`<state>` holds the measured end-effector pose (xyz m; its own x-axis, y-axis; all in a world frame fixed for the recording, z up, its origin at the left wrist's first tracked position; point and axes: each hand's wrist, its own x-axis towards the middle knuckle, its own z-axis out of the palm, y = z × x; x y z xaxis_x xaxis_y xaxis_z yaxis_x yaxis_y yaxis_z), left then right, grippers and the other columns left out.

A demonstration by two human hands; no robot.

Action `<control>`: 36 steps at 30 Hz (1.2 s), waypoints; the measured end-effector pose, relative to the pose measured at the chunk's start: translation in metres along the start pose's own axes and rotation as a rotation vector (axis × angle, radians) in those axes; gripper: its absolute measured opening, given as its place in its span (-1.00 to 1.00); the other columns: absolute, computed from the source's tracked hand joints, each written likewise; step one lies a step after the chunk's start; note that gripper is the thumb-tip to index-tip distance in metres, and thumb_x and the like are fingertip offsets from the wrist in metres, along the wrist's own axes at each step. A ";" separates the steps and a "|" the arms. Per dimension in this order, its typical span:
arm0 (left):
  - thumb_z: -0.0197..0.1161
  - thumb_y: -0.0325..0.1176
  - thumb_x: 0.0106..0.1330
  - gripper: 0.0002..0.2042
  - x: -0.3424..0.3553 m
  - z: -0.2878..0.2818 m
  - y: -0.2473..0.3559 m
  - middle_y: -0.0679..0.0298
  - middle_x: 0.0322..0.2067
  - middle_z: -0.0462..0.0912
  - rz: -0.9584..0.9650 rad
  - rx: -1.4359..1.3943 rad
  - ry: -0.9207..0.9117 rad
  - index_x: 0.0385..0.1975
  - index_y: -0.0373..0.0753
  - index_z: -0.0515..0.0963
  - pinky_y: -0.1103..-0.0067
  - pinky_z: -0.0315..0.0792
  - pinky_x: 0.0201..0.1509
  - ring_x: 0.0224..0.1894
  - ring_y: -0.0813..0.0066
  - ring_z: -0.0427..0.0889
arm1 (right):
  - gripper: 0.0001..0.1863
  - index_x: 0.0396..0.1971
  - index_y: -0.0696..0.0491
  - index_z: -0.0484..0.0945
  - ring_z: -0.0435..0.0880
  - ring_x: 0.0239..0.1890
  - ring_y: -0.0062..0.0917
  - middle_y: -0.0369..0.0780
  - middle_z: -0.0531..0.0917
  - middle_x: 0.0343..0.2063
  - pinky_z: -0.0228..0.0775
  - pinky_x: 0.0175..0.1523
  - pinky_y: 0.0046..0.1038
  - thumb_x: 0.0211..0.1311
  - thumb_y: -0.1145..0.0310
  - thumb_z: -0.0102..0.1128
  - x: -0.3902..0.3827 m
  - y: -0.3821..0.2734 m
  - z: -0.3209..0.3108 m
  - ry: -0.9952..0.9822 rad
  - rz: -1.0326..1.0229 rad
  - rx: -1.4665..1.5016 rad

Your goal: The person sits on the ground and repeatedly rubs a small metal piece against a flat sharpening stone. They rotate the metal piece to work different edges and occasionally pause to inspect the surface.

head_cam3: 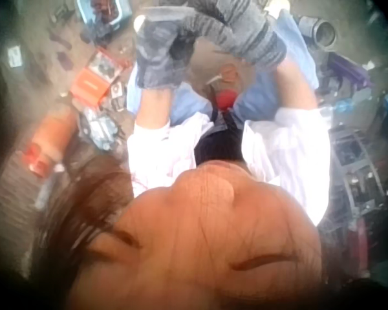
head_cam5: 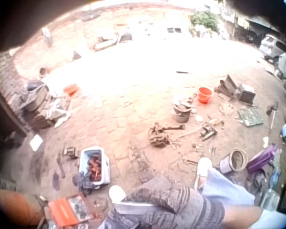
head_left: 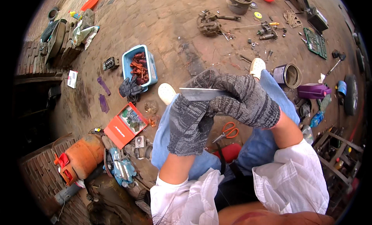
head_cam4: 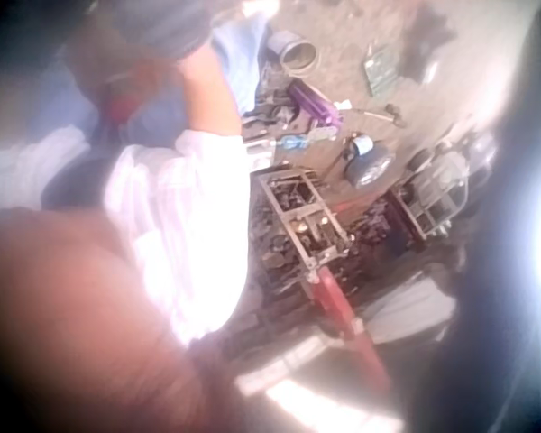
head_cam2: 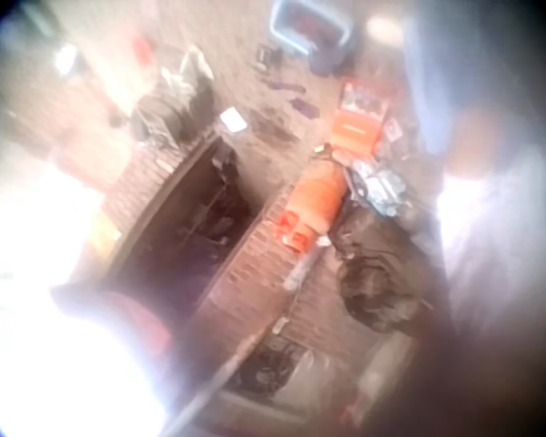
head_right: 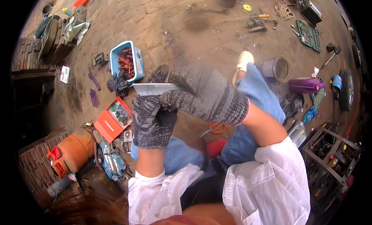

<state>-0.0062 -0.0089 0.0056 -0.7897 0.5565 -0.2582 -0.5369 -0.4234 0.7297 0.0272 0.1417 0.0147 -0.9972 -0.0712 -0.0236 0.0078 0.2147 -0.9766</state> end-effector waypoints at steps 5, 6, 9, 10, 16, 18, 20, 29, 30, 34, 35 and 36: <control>0.03 -0.62 0.00 -0.65 0.000 0.003 0.001 0.23 -0.39 0.46 -0.015 0.003 -0.024 -0.13 -0.41 0.33 0.66 0.35 -0.34 -0.40 0.52 0.43 | -0.73 -0.24 0.14 0.43 0.47 -0.26 -0.41 -0.16 0.49 -0.27 0.28 -0.16 -0.49 0.03 0.38 0.01 -0.003 0.019 -0.004 -0.045 -0.193 -0.435; 0.02 -0.63 0.00 -0.65 0.001 0.004 0.002 0.23 -0.39 0.46 -0.020 -0.007 -0.029 -0.13 -0.41 0.32 0.66 0.35 -0.34 -0.39 0.52 0.44 | -0.76 -0.28 0.12 0.44 0.46 -0.30 -0.41 -0.17 0.49 -0.32 0.27 -0.20 -0.48 0.01 0.36 0.02 -0.004 0.019 -0.005 -0.002 -0.214 -0.550; -0.01 -0.66 0.01 -0.65 0.001 0.007 0.002 0.22 -0.37 0.47 -0.036 -0.067 -0.037 -0.12 -0.42 0.32 0.67 0.36 -0.33 -0.38 0.53 0.45 | -0.84 -0.51 0.01 0.48 0.45 -0.50 -0.41 -0.23 0.48 -0.54 0.22 -0.41 -0.42 -0.07 0.24 0.07 0.002 0.013 -0.002 0.178 -0.261 -0.859; -0.02 -0.67 0.01 -0.65 0.003 0.007 0.002 0.22 -0.37 0.47 -0.045 -0.113 -0.023 -0.12 -0.43 0.31 0.67 0.37 -0.33 -0.37 0.53 0.45 | -0.82 -0.64 -0.05 0.50 0.45 -0.61 -0.41 -0.27 0.47 -0.65 0.18 -0.54 -0.38 -0.11 0.16 0.10 0.005 0.012 -0.001 0.266 -0.280 -0.937; 0.17 -0.32 0.03 -0.49 0.005 0.013 0.002 0.25 -0.38 0.46 0.038 0.144 0.052 0.00 -0.38 0.23 0.77 0.18 -0.43 -0.57 0.71 0.26 | -0.84 -0.64 -0.04 0.50 0.45 -0.60 -0.41 -0.28 0.46 -0.69 0.21 -0.52 -0.37 -0.14 0.19 0.08 0.010 0.010 -0.001 0.278 -0.355 -0.843; 0.16 -0.33 0.03 -0.50 0.003 0.014 0.007 0.28 -0.42 0.45 -0.075 -0.032 0.025 -0.02 -0.39 0.24 0.76 0.18 -0.43 -0.56 0.70 0.26 | -0.87 -0.61 -0.06 0.51 0.45 -0.59 -0.41 -0.29 0.46 -0.68 0.22 -0.51 -0.38 -0.15 0.22 0.08 0.007 0.028 -0.002 0.233 -0.498 -0.948; 0.15 -0.33 0.04 -0.51 0.004 0.016 0.005 0.31 -0.47 0.42 -0.062 -0.004 0.036 -0.02 -0.39 0.24 0.76 0.17 -0.44 -0.56 0.70 0.25 | -0.83 -0.44 -0.01 0.48 0.45 -0.45 -0.42 -0.26 0.47 -0.52 0.25 -0.37 -0.43 -0.11 0.31 0.07 0.005 0.032 -0.005 0.160 -0.482 -0.885; -0.01 -0.67 -0.01 -0.57 0.007 -0.004 -0.002 0.31 -0.46 0.45 0.022 0.034 -0.077 -0.04 -0.44 0.24 0.71 0.35 -0.38 -0.45 0.59 0.42 | -0.82 -0.42 -0.04 0.51 0.47 -0.48 -0.41 -0.24 0.50 -0.54 0.27 -0.41 -0.42 -0.12 0.34 0.07 0.012 0.024 -0.008 0.263 -0.390 -0.752; -0.01 -0.66 0.00 -0.56 0.005 0.001 0.000 0.32 -0.47 0.45 -0.008 -0.117 -0.096 -0.03 -0.44 0.23 0.70 0.34 -0.38 -0.46 0.58 0.41 | -0.88 -0.55 -0.11 0.55 0.46 -0.59 -0.38 -0.27 0.48 -0.67 0.23 -0.53 -0.38 -0.16 0.28 0.07 0.014 0.026 -0.006 0.363 -0.499 -0.866; 0.17 -0.37 0.00 -0.48 0.008 0.002 -0.003 0.44 -0.62 0.28 -0.095 -0.229 -0.036 -0.01 -0.38 0.23 0.72 0.12 -0.49 -0.59 0.68 0.20 | -0.89 -0.61 -0.03 0.51 0.45 -0.61 -0.34 -0.22 0.47 -0.70 0.24 -0.52 -0.37 -0.10 0.29 0.05 0.015 0.014 -0.005 0.303 -0.384 -0.996; 0.18 -0.37 -0.01 -0.47 0.007 0.000 -0.004 0.45 -0.64 0.26 -0.097 -0.272 -0.072 0.00 -0.37 0.22 0.71 0.11 -0.49 -0.60 0.68 0.19 | -0.89 -0.63 -0.01 0.50 0.45 -0.61 -0.34 -0.21 0.46 -0.70 0.24 -0.52 -0.37 -0.08 0.30 0.05 0.018 0.007 -0.008 0.334 -0.370 -1.019; 0.19 -0.37 -0.02 -0.46 0.006 0.001 -0.003 0.46 -0.65 0.25 -0.099 -0.313 -0.108 0.00 -0.37 0.22 0.71 0.10 -0.50 -0.61 0.68 0.18 | -0.87 -0.65 0.00 0.49 0.45 -0.61 -0.34 -0.20 0.46 -0.71 0.24 -0.52 -0.36 -0.06 0.30 0.04 0.022 0.001 -0.011 0.367 -0.356 -1.042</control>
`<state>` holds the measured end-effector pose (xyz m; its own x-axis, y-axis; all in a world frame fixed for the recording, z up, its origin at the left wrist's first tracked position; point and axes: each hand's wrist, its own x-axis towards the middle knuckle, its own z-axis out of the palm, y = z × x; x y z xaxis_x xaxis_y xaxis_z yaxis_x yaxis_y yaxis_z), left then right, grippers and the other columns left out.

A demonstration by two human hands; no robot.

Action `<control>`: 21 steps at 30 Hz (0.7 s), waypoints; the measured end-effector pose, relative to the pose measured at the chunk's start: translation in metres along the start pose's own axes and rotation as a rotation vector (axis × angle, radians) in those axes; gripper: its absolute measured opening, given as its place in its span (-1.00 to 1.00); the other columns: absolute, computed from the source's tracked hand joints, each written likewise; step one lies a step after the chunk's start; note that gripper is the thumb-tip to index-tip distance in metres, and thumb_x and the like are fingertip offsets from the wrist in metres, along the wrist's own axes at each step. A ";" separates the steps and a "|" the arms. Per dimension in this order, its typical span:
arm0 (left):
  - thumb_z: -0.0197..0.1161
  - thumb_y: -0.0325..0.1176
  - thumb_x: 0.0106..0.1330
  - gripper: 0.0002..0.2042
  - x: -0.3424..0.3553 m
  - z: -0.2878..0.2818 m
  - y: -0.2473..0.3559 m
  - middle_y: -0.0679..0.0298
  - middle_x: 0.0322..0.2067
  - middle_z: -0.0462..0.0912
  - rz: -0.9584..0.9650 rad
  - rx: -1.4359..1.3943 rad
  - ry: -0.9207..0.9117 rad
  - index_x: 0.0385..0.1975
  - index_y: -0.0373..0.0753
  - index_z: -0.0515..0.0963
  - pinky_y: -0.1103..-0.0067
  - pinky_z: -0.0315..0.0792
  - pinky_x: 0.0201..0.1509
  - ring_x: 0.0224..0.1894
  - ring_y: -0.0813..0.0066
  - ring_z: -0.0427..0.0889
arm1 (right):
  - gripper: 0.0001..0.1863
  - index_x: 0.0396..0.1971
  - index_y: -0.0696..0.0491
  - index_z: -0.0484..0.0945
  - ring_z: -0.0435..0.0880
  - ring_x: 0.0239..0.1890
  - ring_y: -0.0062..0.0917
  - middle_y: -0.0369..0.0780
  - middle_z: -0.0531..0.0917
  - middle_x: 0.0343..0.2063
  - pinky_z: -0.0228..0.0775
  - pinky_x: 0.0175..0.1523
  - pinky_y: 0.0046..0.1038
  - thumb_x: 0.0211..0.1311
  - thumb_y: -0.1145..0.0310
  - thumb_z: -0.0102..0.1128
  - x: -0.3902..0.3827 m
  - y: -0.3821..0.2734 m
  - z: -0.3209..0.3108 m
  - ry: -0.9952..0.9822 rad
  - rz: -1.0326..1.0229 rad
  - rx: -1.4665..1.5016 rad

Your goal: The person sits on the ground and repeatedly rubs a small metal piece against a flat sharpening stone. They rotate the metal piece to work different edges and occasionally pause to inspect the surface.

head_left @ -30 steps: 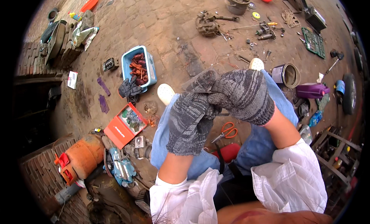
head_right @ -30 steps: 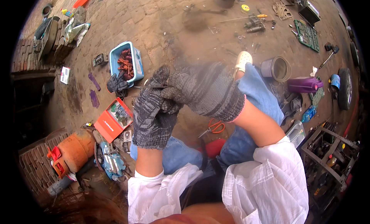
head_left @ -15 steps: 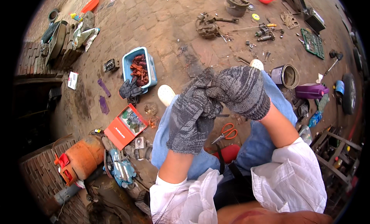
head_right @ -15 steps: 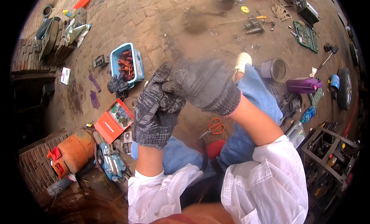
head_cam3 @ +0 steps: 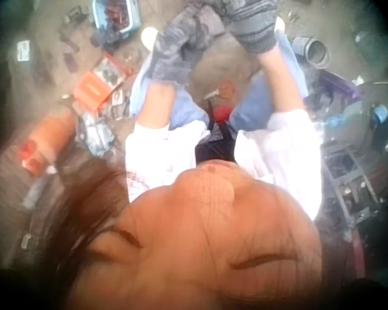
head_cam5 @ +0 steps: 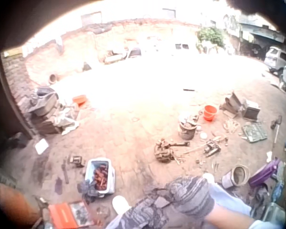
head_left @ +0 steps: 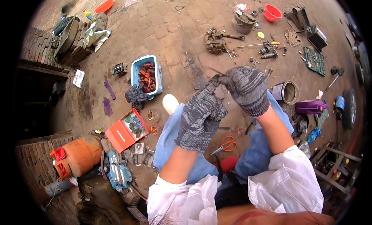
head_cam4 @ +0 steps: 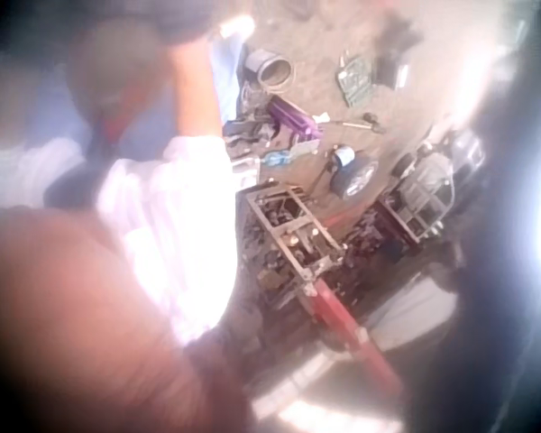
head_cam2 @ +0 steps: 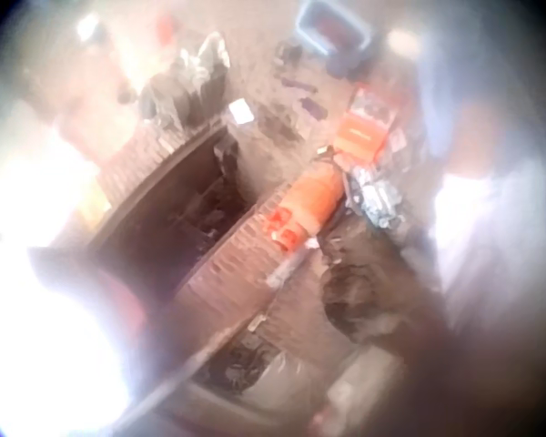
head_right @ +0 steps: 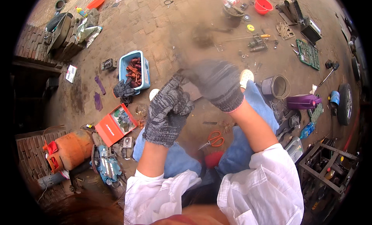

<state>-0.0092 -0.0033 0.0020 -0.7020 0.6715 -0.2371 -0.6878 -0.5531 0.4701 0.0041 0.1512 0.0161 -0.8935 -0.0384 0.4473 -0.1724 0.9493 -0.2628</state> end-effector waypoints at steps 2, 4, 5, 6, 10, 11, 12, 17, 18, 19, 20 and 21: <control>0.12 -0.41 0.02 -0.49 -0.004 0.014 0.001 0.46 -0.67 0.21 0.033 0.092 -0.039 0.02 -0.39 0.20 0.72 0.13 -0.50 -0.62 0.68 0.18 | -0.86 -0.67 0.02 0.45 0.45 -0.60 -0.33 -0.19 0.46 -0.70 0.24 -0.52 -0.40 -0.02 0.33 0.01 0.002 0.025 0.002 0.244 0.043 -0.016; -0.03 -0.52 0.10 -0.58 -0.002 0.008 0.002 0.42 -0.60 0.29 0.057 0.068 -0.088 0.02 -0.41 0.20 0.76 0.23 -0.47 -0.60 0.70 0.24 | -0.92 -0.61 0.02 0.47 0.46 -0.58 -0.33 -0.20 0.47 -0.68 0.26 -0.50 -0.40 -0.08 0.35 0.06 -0.005 0.023 -0.007 0.238 0.031 0.113; 0.00 -0.51 0.09 -0.57 0.003 0.001 0.002 0.44 -0.61 0.30 0.010 -0.064 -0.105 0.02 -0.39 0.21 0.77 0.23 -0.46 -0.59 0.72 0.24 | -0.92 -0.60 0.01 0.47 0.46 -0.57 -0.33 -0.21 0.47 -0.68 0.26 -0.50 -0.39 -0.11 0.35 0.08 -0.003 0.013 -0.011 0.173 -0.098 0.147; 0.01 -0.50 0.09 -0.56 0.004 0.002 0.000 0.44 -0.62 0.31 0.021 -0.061 -0.055 0.02 -0.39 0.21 0.77 0.23 -0.46 -0.59 0.72 0.24 | -0.91 -0.58 0.01 0.47 0.47 -0.56 -0.34 -0.22 0.47 -0.69 0.27 -0.50 -0.38 -0.13 0.34 0.10 -0.001 0.001 -0.012 0.106 -0.225 0.181; 0.09 -0.45 0.06 -0.52 -0.002 0.009 0.001 0.43 -0.63 0.31 0.020 -0.030 -0.019 0.03 -0.40 0.20 0.75 0.23 -0.45 -0.59 0.69 0.25 | -0.92 -0.60 0.00 0.46 0.46 -0.57 -0.33 -0.22 0.47 -0.65 0.26 -0.50 -0.38 -0.15 0.35 0.11 0.001 0.000 -0.006 -0.004 -0.094 0.054; 0.11 -0.43 0.05 -0.50 -0.003 0.011 0.001 0.42 -0.63 0.31 0.026 -0.028 -0.067 0.03 -0.41 0.19 0.74 0.23 -0.45 -0.59 0.68 0.26 | -0.93 -0.59 0.01 0.47 0.46 -0.56 -0.32 -0.21 0.48 -0.63 0.26 -0.50 -0.38 -0.10 0.36 0.08 -0.001 0.014 -0.001 0.058 0.026 0.008; 0.14 -0.41 0.04 -0.48 -0.004 0.013 0.001 0.41 -0.64 0.31 0.032 -0.027 -0.115 0.03 -0.42 0.19 0.72 0.23 -0.45 -0.59 0.67 0.26 | -0.91 -0.57 0.04 0.47 0.46 -0.57 -0.37 -0.19 0.47 -0.65 0.27 -0.50 -0.43 -0.04 0.36 0.04 -0.008 0.034 0.008 0.199 0.061 -0.022; 0.22 -0.39 -0.08 -0.33 0.000 0.012 0.004 0.48 -0.71 0.18 0.089 0.051 -0.061 0.08 -0.38 0.10 0.72 0.10 -0.54 -0.64 0.68 0.17 | -0.81 -0.51 0.11 0.49 0.40 -0.56 -0.65 -0.31 0.50 -0.61 0.24 -0.40 -0.59 0.07 0.29 0.01 -0.008 0.012 0.006 0.237 0.450 0.930; 0.22 -0.40 -0.09 -0.33 0.001 0.010 0.004 0.47 -0.70 0.19 0.109 0.116 -0.048 0.08 -0.38 0.09 0.73 0.11 -0.54 -0.64 0.68 0.18 | -0.79 -0.50 0.12 0.49 0.40 -0.55 -0.66 -0.32 0.50 -0.60 0.24 -0.39 -0.59 0.07 0.27 0.03 -0.007 0.010 0.005 0.178 0.453 0.878; 0.21 -0.42 -0.09 -0.32 0.001 0.010 0.003 0.47 -0.69 0.19 0.126 0.180 -0.032 0.09 -0.38 0.09 0.73 0.13 -0.55 -0.65 0.68 0.19 | -0.78 -0.49 0.13 0.50 0.39 -0.53 -0.68 -0.33 0.50 -0.59 0.23 -0.38 -0.60 0.06 0.26 0.04 -0.006 0.009 0.003 0.117 0.458 0.828; 0.21 -0.43 -0.10 -0.32 0.001 0.011 0.001 0.46 -0.68 0.21 0.144 0.231 -0.004 0.09 -0.37 0.09 0.74 0.15 -0.55 -0.64 0.69 0.21 | -0.76 -0.48 0.14 0.50 0.39 -0.52 -0.69 -0.35 0.50 -0.58 0.23 -0.37 -0.61 0.06 0.24 0.06 -0.003 0.006 -0.001 0.055 0.462 0.778; 0.20 -0.44 -0.11 -0.32 0.001 0.011 -0.001 0.46 -0.67 0.22 0.162 0.282 0.025 0.09 -0.37 0.09 0.74 0.16 -0.55 -0.63 0.69 0.22 | -0.76 -0.48 0.13 0.50 0.37 -0.57 -0.72 -0.37 0.48 -0.62 0.20 -0.44 -0.66 -0.01 0.23 0.14 0.000 0.001 -0.007 0.022 0.549 0.895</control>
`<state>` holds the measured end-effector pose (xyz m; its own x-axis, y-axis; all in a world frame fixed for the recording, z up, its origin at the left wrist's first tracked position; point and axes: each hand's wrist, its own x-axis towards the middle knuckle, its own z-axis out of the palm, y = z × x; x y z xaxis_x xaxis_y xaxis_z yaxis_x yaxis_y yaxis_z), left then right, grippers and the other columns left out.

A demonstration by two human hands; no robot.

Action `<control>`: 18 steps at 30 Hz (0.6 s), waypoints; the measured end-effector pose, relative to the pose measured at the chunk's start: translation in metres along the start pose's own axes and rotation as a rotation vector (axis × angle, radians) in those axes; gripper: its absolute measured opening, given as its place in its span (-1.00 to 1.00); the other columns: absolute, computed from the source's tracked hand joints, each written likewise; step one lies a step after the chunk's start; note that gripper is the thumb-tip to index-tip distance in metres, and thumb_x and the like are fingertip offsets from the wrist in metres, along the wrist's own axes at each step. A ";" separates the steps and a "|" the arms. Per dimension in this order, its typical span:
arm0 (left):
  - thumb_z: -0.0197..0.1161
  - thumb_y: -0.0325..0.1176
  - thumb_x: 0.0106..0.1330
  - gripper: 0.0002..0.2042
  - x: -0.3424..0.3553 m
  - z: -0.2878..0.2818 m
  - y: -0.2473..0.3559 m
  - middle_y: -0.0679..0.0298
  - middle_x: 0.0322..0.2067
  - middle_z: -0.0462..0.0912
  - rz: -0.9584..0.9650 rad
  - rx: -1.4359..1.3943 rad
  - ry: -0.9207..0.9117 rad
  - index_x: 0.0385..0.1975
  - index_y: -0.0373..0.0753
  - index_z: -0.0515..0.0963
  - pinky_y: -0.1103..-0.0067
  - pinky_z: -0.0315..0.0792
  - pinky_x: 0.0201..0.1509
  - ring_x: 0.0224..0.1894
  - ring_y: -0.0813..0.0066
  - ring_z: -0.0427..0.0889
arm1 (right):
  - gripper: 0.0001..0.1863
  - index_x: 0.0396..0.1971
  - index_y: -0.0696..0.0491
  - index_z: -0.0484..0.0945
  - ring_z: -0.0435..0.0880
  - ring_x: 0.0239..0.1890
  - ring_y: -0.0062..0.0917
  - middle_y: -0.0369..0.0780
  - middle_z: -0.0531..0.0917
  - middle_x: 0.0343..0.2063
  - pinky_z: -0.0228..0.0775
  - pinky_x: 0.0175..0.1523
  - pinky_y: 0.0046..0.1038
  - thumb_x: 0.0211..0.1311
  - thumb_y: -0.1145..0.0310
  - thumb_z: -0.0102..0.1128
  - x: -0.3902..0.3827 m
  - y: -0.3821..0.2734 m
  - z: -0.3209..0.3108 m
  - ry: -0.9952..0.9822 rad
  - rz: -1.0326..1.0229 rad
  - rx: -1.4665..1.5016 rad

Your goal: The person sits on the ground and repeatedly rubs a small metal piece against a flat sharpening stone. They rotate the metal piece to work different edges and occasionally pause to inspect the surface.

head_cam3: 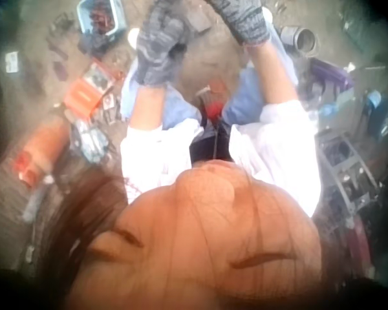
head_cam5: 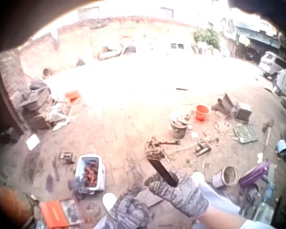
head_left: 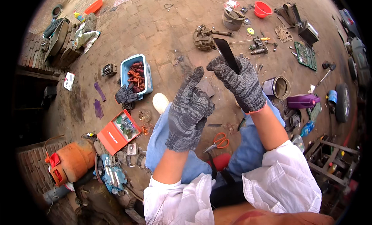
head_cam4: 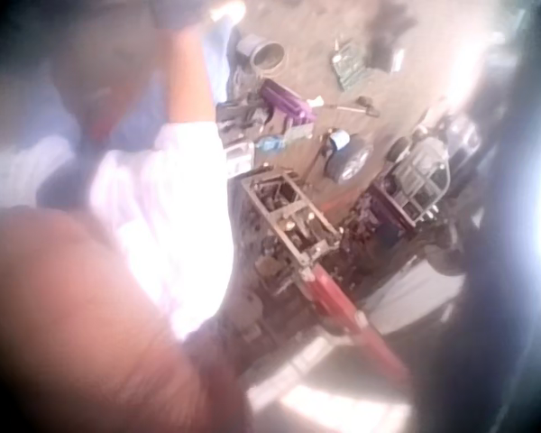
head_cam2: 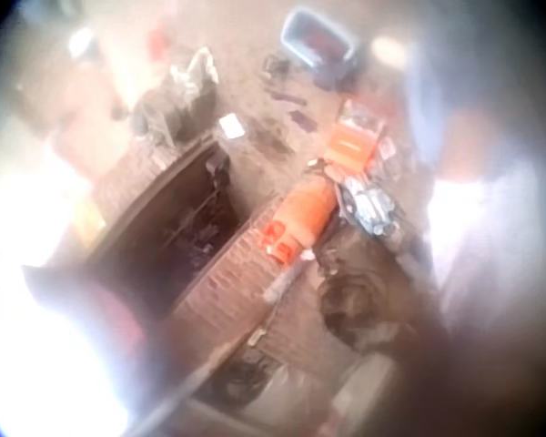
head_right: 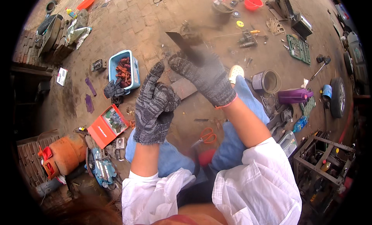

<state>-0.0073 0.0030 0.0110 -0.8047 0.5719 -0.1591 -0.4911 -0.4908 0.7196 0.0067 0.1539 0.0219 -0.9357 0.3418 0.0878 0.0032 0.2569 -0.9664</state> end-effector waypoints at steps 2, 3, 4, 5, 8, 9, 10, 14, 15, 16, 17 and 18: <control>0.19 -0.46 -0.10 -0.33 0.000 0.003 0.004 0.44 -0.64 0.26 0.001 0.178 0.030 0.09 -0.35 0.09 0.75 0.23 -0.53 -0.60 0.70 0.27 | -0.77 -0.49 0.11 0.51 0.35 -0.60 -0.76 -0.38 0.47 -0.64 0.18 -0.48 -0.69 -0.04 0.25 0.17 -0.001 -0.003 0.001 -0.008 0.136 0.149; 0.15 -0.49 -0.06 -0.39 0.000 0.003 0.001 0.45 -0.63 0.26 0.030 0.206 0.035 0.07 -0.34 0.13 0.78 0.23 -0.51 -0.60 0.72 0.26 | -0.78 -0.49 0.11 0.51 0.34 -0.61 -0.77 -0.39 0.46 -0.65 0.16 -0.51 -0.70 -0.05 0.26 0.19 -0.002 -0.003 0.001 -0.012 0.204 0.223; 0.12 -0.52 -0.01 -0.45 0.000 0.002 -0.001 0.46 -0.62 0.27 0.061 0.236 0.040 0.06 -0.33 0.17 0.81 0.23 -0.49 -0.59 0.74 0.24 | -0.79 -0.49 0.11 0.51 0.34 -0.63 -0.78 -0.40 0.45 -0.66 0.15 -0.53 -0.71 -0.06 0.27 0.20 -0.001 -0.004 0.001 -0.002 0.160 0.218; 0.08 -0.55 0.03 -0.51 0.001 0.000 -0.003 0.47 -0.61 0.27 0.091 0.266 0.044 0.04 -0.33 0.20 0.83 0.23 -0.47 -0.58 0.76 0.23 | -0.79 -0.49 0.10 0.51 0.33 -0.64 -0.79 -0.40 0.45 -0.67 0.14 -0.55 -0.72 -0.07 0.28 0.21 0.000 -0.005 0.001 0.007 0.116 0.213; 0.07 -0.49 0.08 -0.59 0.002 -0.008 -0.004 0.42 -0.54 0.38 0.078 0.329 -0.011 -0.01 -0.34 0.27 0.80 0.28 -0.42 -0.55 0.73 0.30 | -0.79 -0.49 0.12 0.50 0.36 -0.62 -0.75 -0.38 0.46 -0.65 0.19 -0.52 -0.70 -0.07 0.29 0.20 0.001 -0.005 -0.002 0.013 0.078 0.242; 0.06 -0.46 0.10 -0.61 0.002 -0.009 -0.005 0.39 -0.50 0.41 0.031 0.292 -0.020 -0.03 -0.35 0.29 0.78 0.30 -0.40 -0.52 0.71 0.33 | -0.79 -0.49 0.13 0.50 0.37 -0.61 -0.73 -0.37 0.47 -0.64 0.20 -0.51 -0.68 -0.07 0.29 0.20 0.001 -0.004 -0.002 0.014 0.070 0.247; 0.05 -0.42 0.12 -0.64 0.002 -0.009 -0.006 0.37 -0.47 0.44 -0.015 0.254 -0.029 -0.06 -0.36 0.31 0.76 0.31 -0.39 -0.50 0.69 0.36 | -0.79 -0.50 0.13 0.50 0.38 -0.61 -0.72 -0.36 0.47 -0.63 0.21 -0.50 -0.68 -0.07 0.30 0.20 0.001 -0.002 -0.004 0.003 0.070 0.253; 0.04 -0.25 0.17 -0.65 0.000 -0.012 -0.009 0.26 -0.39 0.49 -0.269 -0.142 -0.087 -0.16 -0.40 0.38 0.69 0.36 -0.35 -0.39 0.59 0.44 | -0.78 -0.51 0.15 0.48 0.39 -0.59 -0.68 -0.32 0.47 -0.63 0.22 -0.50 -0.65 -0.07 0.30 0.19 0.003 0.003 -0.008 -0.028 0.023 0.266; 0.04 -0.24 0.17 -0.65 0.000 -0.013 -0.009 0.25 -0.40 0.49 -0.340 -0.261 -0.120 -0.17 -0.40 0.39 0.70 0.36 -0.36 -0.39 0.58 0.44 | -0.77 -0.51 0.15 0.47 0.39 -0.59 -0.67 -0.32 0.47 -0.63 0.22 -0.50 -0.65 -0.08 0.30 0.20 0.004 0.004 -0.009 -0.031 0.007 0.270; 0.05 -0.25 0.16 -0.65 -0.002 -0.010 -0.006 0.26 -0.41 0.49 -0.351 -0.284 -0.076 -0.18 -0.40 0.39 0.71 0.35 -0.39 -0.41 0.59 0.44 | -0.77 -0.51 0.15 0.46 0.39 -0.59 -0.67 -0.31 0.47 -0.63 0.22 -0.50 -0.65 -0.09 0.30 0.21 0.005 0.006 -0.009 -0.032 -0.006 0.280; 0.06 -0.25 0.15 -0.66 -0.005 -0.004 -0.001 0.26 -0.42 0.49 -0.362 -0.306 -0.032 -0.18 -0.39 0.40 0.71 0.34 -0.42 -0.43 0.59 0.44 | -0.76 -0.51 0.16 0.46 0.39 -0.59 -0.66 -0.31 0.47 -0.63 0.23 -0.50 -0.65 -0.10 0.30 0.21 0.005 0.006 -0.009 -0.043 -0.004 0.294; 0.07 -0.25 0.14 -0.66 -0.008 -0.001 0.002 0.27 -0.44 0.49 -0.372 -0.329 0.013 -0.19 -0.39 0.41 0.72 0.34 -0.45 -0.45 0.59 0.44 | -0.76 -0.50 0.16 0.45 0.39 -0.59 -0.66 -0.31 0.47 -0.63 0.23 -0.50 -0.65 -0.12 0.31 0.22 0.005 0.006 -0.009 -0.054 -0.001 0.309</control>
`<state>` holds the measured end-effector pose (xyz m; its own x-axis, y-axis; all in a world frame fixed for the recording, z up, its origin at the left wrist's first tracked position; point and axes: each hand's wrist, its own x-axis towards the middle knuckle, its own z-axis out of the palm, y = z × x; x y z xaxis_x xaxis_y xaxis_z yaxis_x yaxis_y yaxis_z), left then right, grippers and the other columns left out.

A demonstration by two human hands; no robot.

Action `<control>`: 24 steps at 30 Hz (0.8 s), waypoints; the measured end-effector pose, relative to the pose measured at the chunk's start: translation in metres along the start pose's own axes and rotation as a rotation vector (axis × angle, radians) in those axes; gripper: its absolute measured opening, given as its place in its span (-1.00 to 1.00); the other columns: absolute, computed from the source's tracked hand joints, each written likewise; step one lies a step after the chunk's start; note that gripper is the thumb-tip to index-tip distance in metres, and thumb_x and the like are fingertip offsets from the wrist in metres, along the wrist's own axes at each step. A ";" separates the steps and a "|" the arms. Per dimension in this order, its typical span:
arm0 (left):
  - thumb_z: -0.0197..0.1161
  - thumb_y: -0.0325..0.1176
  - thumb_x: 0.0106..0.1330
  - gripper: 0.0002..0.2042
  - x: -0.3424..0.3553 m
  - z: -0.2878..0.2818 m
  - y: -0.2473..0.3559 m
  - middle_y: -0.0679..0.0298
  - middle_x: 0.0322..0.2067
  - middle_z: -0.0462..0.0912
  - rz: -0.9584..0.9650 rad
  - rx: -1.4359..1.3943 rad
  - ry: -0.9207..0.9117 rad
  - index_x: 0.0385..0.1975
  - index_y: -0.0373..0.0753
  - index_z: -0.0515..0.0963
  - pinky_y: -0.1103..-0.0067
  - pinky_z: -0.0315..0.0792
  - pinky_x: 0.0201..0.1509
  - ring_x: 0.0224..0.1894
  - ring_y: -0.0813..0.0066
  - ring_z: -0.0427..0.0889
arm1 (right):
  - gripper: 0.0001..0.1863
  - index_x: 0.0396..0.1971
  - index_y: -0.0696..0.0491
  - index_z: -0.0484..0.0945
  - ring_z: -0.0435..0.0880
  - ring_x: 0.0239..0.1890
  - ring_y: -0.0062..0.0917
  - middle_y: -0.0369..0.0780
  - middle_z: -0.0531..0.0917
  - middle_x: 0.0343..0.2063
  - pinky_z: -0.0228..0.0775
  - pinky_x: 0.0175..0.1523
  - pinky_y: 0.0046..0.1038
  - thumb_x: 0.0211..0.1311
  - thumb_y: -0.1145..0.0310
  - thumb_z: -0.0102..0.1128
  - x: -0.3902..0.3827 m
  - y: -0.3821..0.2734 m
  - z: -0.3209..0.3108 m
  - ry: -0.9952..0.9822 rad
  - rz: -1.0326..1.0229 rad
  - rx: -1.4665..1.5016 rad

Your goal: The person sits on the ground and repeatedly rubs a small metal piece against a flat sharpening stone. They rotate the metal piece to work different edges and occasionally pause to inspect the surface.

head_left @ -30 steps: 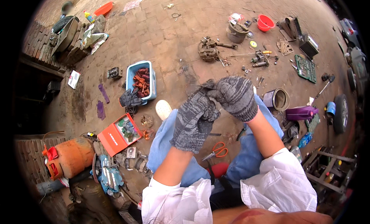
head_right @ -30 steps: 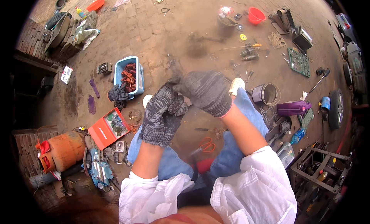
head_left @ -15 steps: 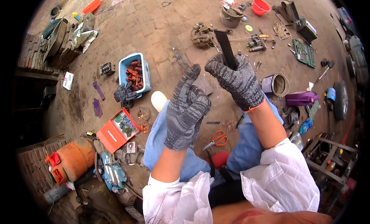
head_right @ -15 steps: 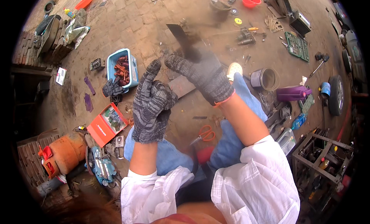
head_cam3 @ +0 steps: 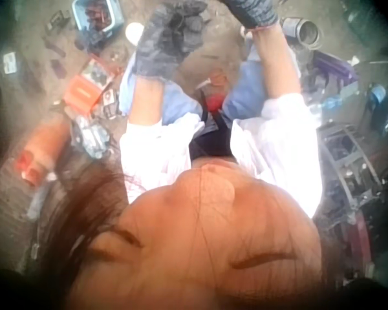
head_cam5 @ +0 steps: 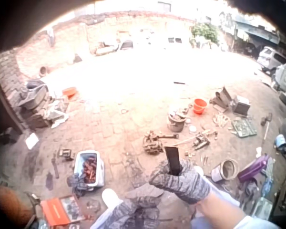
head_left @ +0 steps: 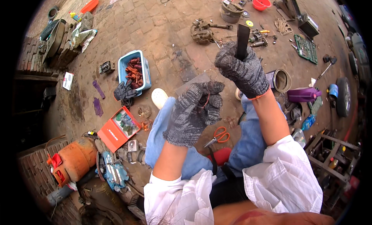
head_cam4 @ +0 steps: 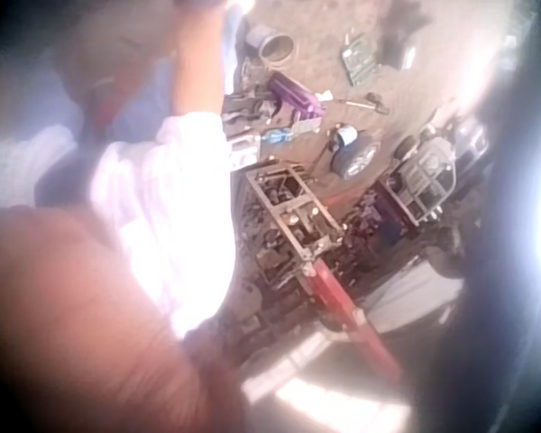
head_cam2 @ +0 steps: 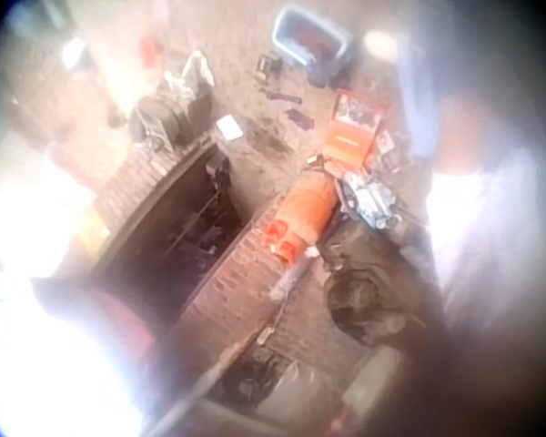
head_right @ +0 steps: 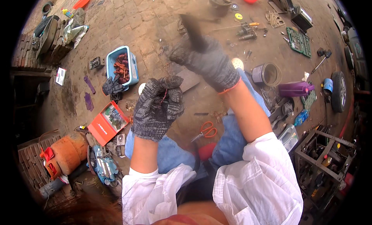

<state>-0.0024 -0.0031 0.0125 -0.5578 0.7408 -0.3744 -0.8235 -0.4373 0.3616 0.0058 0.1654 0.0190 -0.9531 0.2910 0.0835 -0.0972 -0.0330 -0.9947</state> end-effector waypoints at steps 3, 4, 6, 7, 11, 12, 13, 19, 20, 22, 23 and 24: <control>0.13 -0.31 0.07 -0.70 -0.002 0.000 0.003 0.23 -0.54 0.45 -0.012 0.154 0.033 -0.25 -0.38 0.41 0.69 0.24 -0.62 -0.61 0.57 0.36 | -0.75 -0.49 0.16 0.44 0.40 -0.58 -0.64 -0.29 0.47 -0.61 0.23 -0.50 -0.64 -0.16 0.35 0.25 -0.001 -0.006 0.000 -0.043 0.051 0.045; 0.14 -0.32 0.07 -0.70 -0.002 0.000 0.003 0.24 -0.55 0.45 0.009 0.240 0.037 -0.25 -0.38 0.41 0.71 0.22 -0.64 -0.63 0.58 0.35 | -0.75 -0.49 0.16 0.44 0.40 -0.58 -0.64 -0.28 0.47 -0.60 0.23 -0.50 -0.64 -0.16 0.36 0.25 0.000 -0.006 0.000 -0.047 0.060 0.050; 0.15 -0.35 0.05 -0.71 -0.002 -0.001 0.002 0.26 -0.58 0.44 0.051 0.410 0.045 -0.25 -0.38 0.41 0.74 0.19 -0.69 -0.66 0.60 0.34 | -0.76 -0.49 0.16 0.43 0.41 -0.57 -0.62 -0.26 0.47 -0.58 0.24 -0.50 -0.63 -0.17 0.39 0.24 -0.001 -0.005 0.000 -0.063 0.059 0.125; 0.15 -0.35 0.05 -0.70 -0.003 -0.001 0.001 0.27 -0.59 0.43 0.053 0.403 0.057 -0.25 -0.38 0.41 0.74 0.19 -0.69 -0.67 0.60 0.34 | -0.77 -0.50 0.16 0.42 0.41 -0.57 -0.61 -0.26 0.47 -0.57 0.24 -0.50 -0.63 -0.17 0.40 0.24 -0.001 -0.004 0.000 -0.076 0.050 0.194; 0.15 -0.37 0.05 -0.69 -0.002 0.002 0.001 0.30 -0.63 0.41 0.074 0.365 0.091 -0.23 -0.40 0.39 0.75 0.20 -0.69 -0.68 0.62 0.33 | -0.79 -0.52 0.16 0.41 0.41 -0.57 -0.59 -0.24 0.46 -0.56 0.24 -0.50 -0.62 -0.15 0.42 0.22 -0.001 0.001 0.000 -0.093 0.004 0.249; 0.15 -0.37 0.05 -0.69 -0.001 0.002 0.001 0.30 -0.63 0.40 0.083 0.354 0.096 -0.23 -0.40 0.39 0.75 0.20 -0.69 -0.69 0.62 0.33 | -0.79 -0.51 0.17 0.41 0.40 -0.58 -0.59 -0.25 0.45 -0.57 0.24 -0.51 -0.62 -0.15 0.41 0.22 0.000 0.002 -0.001 -0.081 -0.002 0.224; 0.15 -0.37 0.05 -0.68 0.000 0.003 0.001 0.30 -0.63 0.40 0.091 0.342 0.093 -0.22 -0.41 0.38 0.75 0.20 -0.69 -0.69 0.62 0.32 | -0.78 -0.50 0.17 0.42 0.39 -0.59 -0.60 -0.25 0.45 -0.58 0.24 -0.51 -0.61 -0.14 0.40 0.22 0.001 0.004 -0.002 -0.068 -0.010 0.197; 0.09 -0.46 0.10 -0.78 -0.001 0.001 0.003 0.28 -0.59 0.48 0.246 0.418 0.154 -0.25 -0.39 0.44 0.74 0.27 -0.63 -0.66 0.61 0.40 | -0.71 -0.42 0.16 0.44 0.38 -0.60 -0.65 -0.30 0.45 -0.62 0.22 -0.51 -0.65 -0.06 0.25 0.19 0.005 -0.004 0.000 0.113 -0.098 -0.035; 0.09 -0.47 0.10 -0.78 0.000 0.002 0.002 0.28 -0.59 0.48 0.311 0.451 0.202 -0.26 -0.39 0.44 0.74 0.28 -0.63 -0.65 0.61 0.40 | -0.70 -0.39 0.15 0.44 0.38 -0.60 -0.68 -0.32 0.45 -0.61 0.20 -0.53 -0.67 -0.03 0.23 0.16 0.004 0.002 0.001 0.192 -0.151 -0.054; 0.09 -0.48 0.10 -0.79 -0.001 0.002 0.003 0.27 -0.58 0.49 0.402 0.484 0.264 -0.27 -0.40 0.45 0.73 0.28 -0.63 -0.65 0.62 0.41 | -0.68 -0.34 0.12 0.43 0.37 -0.60 -0.72 -0.34 0.45 -0.61 0.16 -0.55 -0.73 0.04 0.18 0.10 0.001 0.011 0.002 0.353 -0.251 -0.101; 0.10 -0.49 0.10 -0.79 0.000 0.001 0.004 0.27 -0.58 0.49 0.425 0.485 0.276 -0.27 -0.40 0.45 0.73 0.28 -0.63 -0.65 0.62 0.41 | -0.72 -0.35 0.12 0.43 0.37 -0.61 -0.72 -0.34 0.45 -0.62 0.16 -0.56 -0.72 0.06 0.21 0.08 -0.008 0.013 0.003 0.357 -0.278 -0.065; 0.10 -0.49 0.10 -0.80 0.000 0.000 0.005 0.27 -0.58 0.50 0.448 0.485 0.288 -0.28 -0.41 0.45 0.73 0.29 -0.63 -0.64 0.62 0.41 | -0.84 -0.41 0.11 0.44 0.38 -0.62 -0.65 -0.32 0.43 -0.63 0.20 -0.54 -0.63 0.09 0.33 0.03 -0.017 0.016 0.006 0.278 -0.378 -0.176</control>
<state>-0.0063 -0.0055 0.0143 -0.8916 0.3501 -0.2872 -0.4072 -0.3426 0.8467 0.0187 0.1545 0.0017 -0.7458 0.4959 0.4449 -0.3486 0.2786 -0.8949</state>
